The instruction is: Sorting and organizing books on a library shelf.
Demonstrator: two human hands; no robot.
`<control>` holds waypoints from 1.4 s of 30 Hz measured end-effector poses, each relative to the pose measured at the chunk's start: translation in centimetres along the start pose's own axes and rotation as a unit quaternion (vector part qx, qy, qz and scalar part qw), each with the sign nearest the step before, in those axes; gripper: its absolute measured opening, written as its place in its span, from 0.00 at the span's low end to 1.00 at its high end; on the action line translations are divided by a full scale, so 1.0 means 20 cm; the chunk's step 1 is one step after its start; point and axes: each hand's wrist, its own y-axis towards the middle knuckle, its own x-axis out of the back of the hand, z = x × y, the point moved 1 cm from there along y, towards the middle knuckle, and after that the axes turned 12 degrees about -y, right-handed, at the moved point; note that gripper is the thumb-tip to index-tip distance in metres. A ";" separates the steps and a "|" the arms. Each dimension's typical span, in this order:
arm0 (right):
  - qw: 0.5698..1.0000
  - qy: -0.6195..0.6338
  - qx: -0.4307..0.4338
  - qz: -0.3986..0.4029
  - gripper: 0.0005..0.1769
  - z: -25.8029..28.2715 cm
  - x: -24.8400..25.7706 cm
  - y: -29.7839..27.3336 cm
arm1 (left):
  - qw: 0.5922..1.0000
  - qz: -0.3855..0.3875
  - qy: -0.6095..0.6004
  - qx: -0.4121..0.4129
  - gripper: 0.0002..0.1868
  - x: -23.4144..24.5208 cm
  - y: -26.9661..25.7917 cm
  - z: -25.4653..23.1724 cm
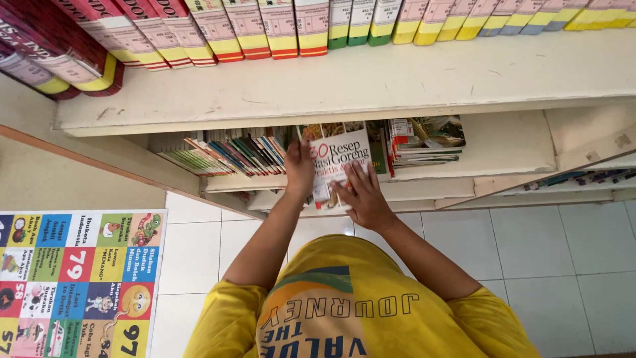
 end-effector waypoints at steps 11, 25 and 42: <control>0.970 -0.030 -0.104 0.216 0.41 -0.19 -0.28 -0.07 | 0.928 0.208 0.284 0.122 0.39 0.14 0.01 0.84; 0.949 0.264 -0.094 0.146 0.28 -0.11 -0.20 0.65 | 0.968 0.030 0.177 -0.173 0.18 0.21 -0.10 0.15; 0.977 0.173 0.099 0.076 0.51 0.03 -0.09 0.33 | 0.940 -0.022 0.219 -0.262 0.03 0.35 -0.07 0.17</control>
